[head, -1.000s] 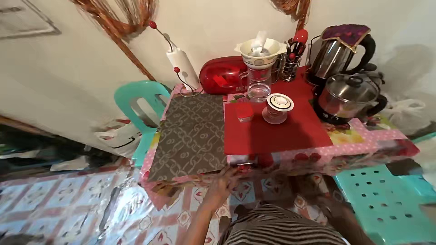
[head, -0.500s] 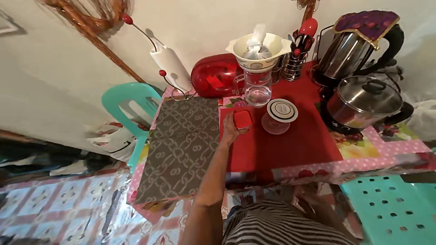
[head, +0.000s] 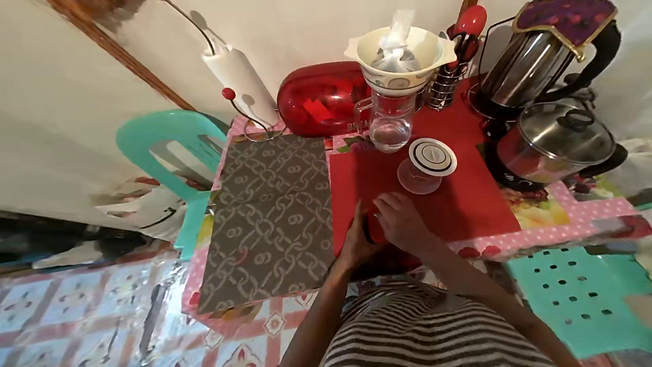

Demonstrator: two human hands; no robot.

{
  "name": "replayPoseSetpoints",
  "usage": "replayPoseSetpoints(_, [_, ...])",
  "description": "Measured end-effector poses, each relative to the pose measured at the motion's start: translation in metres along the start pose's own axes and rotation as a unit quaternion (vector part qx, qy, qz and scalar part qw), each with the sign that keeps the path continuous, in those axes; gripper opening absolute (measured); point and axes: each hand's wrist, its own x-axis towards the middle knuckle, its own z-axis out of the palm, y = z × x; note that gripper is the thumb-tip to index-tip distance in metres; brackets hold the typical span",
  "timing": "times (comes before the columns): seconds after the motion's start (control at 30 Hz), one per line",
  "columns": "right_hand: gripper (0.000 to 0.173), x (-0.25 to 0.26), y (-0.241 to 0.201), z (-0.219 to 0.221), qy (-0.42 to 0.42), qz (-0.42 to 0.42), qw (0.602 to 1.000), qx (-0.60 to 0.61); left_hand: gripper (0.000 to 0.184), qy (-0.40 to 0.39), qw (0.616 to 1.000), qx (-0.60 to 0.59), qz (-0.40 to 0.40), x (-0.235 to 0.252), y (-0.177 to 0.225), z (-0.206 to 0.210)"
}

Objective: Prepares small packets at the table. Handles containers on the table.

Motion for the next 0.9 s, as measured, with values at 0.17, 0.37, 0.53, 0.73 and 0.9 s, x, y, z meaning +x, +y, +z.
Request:
replayPoseSetpoints(0.17, [0.031,0.038,-0.007,0.029,-0.104,0.051,0.993,0.002,0.126,0.023,0.999,-0.015,-0.037,0.000,0.002,-0.005])
replayPoseSetpoints(0.37, [0.022,0.028,0.008,0.051,0.149,-0.059,0.987,0.020,0.113,0.041,0.999,0.004,0.004,-0.001,0.004,-0.004])
replayPoseSetpoints(0.53, [0.023,0.030,0.007,0.045,0.223,-0.091,0.970,0.047,0.096,0.032,0.999,0.004,0.017,0.001,0.001,-0.003])
replayPoseSetpoints(0.73, [0.043,-0.012,0.051,0.009,0.366,-0.073,0.928,0.024,0.088,0.008,0.998,0.023,0.049,0.005,-0.008,-0.001])
replayPoseSetpoints(0.9, [0.043,-0.078,0.088,0.026,0.350,-0.023,0.937,-0.014,0.109,-0.007,0.999,-0.005,0.036,0.003,-0.010,-0.002])
